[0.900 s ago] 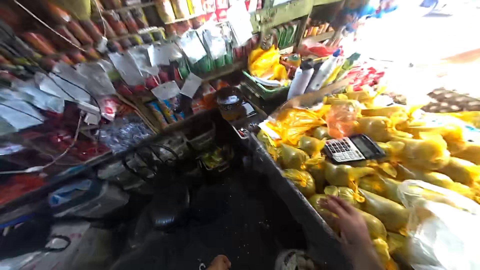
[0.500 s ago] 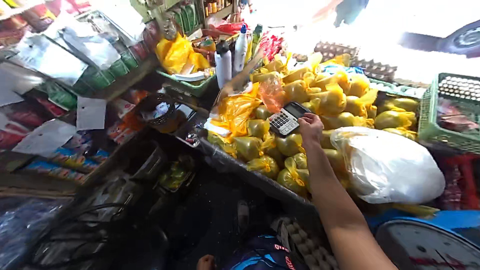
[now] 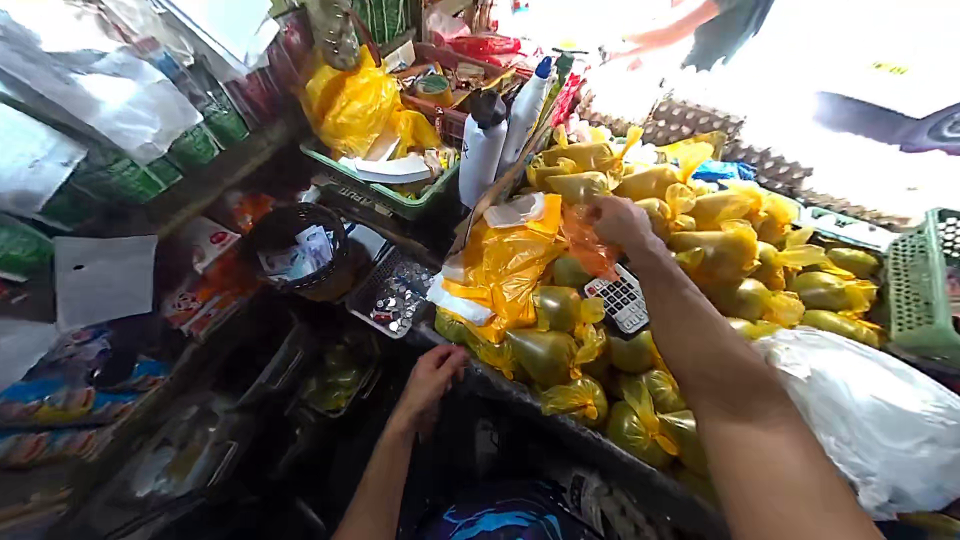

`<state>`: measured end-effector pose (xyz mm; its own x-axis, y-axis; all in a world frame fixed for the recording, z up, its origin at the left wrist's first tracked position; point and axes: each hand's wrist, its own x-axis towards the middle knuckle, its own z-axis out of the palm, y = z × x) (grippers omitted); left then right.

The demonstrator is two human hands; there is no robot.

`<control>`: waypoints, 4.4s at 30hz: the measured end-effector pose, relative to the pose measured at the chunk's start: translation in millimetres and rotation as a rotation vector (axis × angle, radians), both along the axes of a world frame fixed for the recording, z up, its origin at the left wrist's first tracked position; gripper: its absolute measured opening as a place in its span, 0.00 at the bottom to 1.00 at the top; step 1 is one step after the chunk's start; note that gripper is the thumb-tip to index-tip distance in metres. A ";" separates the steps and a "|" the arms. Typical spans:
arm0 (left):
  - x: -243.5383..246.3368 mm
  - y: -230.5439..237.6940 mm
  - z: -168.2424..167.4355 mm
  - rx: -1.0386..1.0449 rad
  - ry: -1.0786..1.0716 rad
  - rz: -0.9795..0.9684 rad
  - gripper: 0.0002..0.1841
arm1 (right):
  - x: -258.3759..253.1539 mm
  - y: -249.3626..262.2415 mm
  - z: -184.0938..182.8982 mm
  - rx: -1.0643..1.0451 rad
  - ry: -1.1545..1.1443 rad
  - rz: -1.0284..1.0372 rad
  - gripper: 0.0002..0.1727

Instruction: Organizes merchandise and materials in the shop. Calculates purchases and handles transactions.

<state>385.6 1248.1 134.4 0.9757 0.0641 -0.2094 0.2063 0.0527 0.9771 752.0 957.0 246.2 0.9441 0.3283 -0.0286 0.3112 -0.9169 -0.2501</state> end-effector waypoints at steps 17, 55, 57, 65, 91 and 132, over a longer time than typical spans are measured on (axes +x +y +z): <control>111.9 103.8 18.4 -0.181 -0.182 -0.052 0.11 | -41.8 159.4 30.4 0.126 0.010 -0.189 0.42; 19.3 187.7 77.9 0.274 -0.347 0.541 0.11 | 72.2 129.9 -46.9 0.547 0.208 -0.549 0.19; 18.6 172.6 86.3 0.298 -0.351 0.557 0.11 | 62.3 102.7 -42.6 0.823 0.271 -0.616 0.20; 83.6 85.6 112.4 0.258 -0.360 0.424 0.15 | 11.3 18.7 -23.5 1.389 0.242 -0.495 0.17; 182.8 -43.6 125.2 0.376 -0.287 0.262 0.16 | -245.6 16.4 7.5 0.786 -0.367 0.059 0.11; 133.0 -118.6 88.3 0.172 -0.612 0.047 0.13 | -216.6 22.0 18.5 0.593 0.373 -0.105 0.23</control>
<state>518.6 1129.4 222.6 0.9109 0.0925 0.4022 -0.3908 -0.1202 0.9126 535.4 979.0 264.7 0.9338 0.2963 -0.2006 0.0251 -0.6135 -0.7893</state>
